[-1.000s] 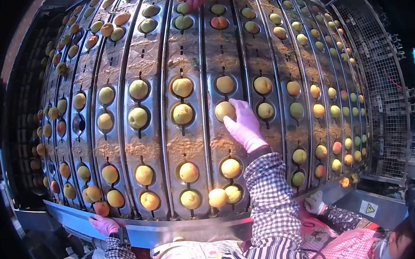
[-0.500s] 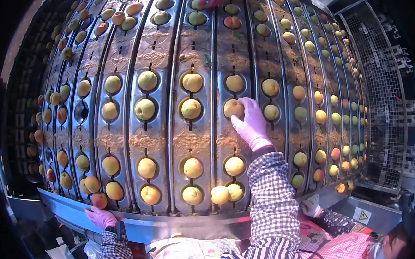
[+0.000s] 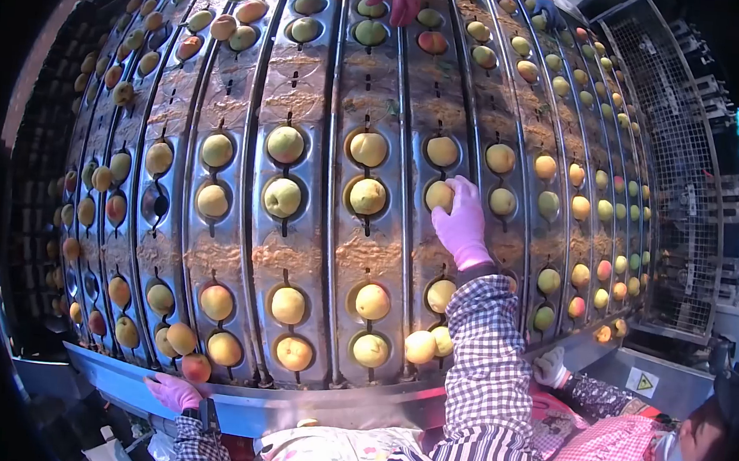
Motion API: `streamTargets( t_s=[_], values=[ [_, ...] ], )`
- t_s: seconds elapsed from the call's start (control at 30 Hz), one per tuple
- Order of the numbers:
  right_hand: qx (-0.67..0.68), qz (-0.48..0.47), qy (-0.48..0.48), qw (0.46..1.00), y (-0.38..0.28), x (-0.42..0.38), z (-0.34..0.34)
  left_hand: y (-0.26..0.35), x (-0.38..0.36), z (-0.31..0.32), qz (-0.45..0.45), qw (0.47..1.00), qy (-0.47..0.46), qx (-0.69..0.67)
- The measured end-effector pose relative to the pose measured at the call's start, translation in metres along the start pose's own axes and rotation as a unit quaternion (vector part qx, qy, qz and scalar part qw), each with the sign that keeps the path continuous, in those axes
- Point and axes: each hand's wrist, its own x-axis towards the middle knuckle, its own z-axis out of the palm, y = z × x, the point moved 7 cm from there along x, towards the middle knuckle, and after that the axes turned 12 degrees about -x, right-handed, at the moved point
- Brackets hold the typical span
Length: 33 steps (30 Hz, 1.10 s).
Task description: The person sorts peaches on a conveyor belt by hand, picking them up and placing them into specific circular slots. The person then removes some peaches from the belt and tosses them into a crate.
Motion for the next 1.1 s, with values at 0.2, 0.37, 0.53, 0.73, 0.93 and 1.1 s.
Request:
streamTargets(
  t_s=[0.2, 0.37, 0.53, 0.73, 0.93, 1.1],
  values=[
    [-0.133, 0.024, -0.018, 0.991, -0.012, 0.009, -0.008, -0.013, 0.040, 0.004, -0.008, 1.000, 0.003, 0.008],
    [-0.117, 0.025, 0.042, 0.992, -0.029, 0.048, -0.010, -0.017, 0.062, 0.001, -0.009, 1.000, -0.002, -0.011],
    [-0.205, 0.005, -0.037, 0.978, -0.031, 0.082, 0.005, -0.021, 0.071, 0.000, -0.016, 1.000, 0.003, -0.010],
    [-0.205, 0.081, -0.030, 0.975, -0.031, 0.082, -0.001, -0.031, 0.074, 0.003, 0.019, 1.000, 0.016, -0.014],
    [-0.194, 0.092, -0.073, 0.974, -0.031, 0.093, -0.004, -0.042, 0.080, 0.007, 0.023, 0.999, 0.015, 0.032],
    [-0.267, 0.017, -0.019, 0.963, -0.068, 0.095, -0.007, -0.036, 0.078, 0.005, 0.021, 0.999, 0.030, 0.010]
  ],
)
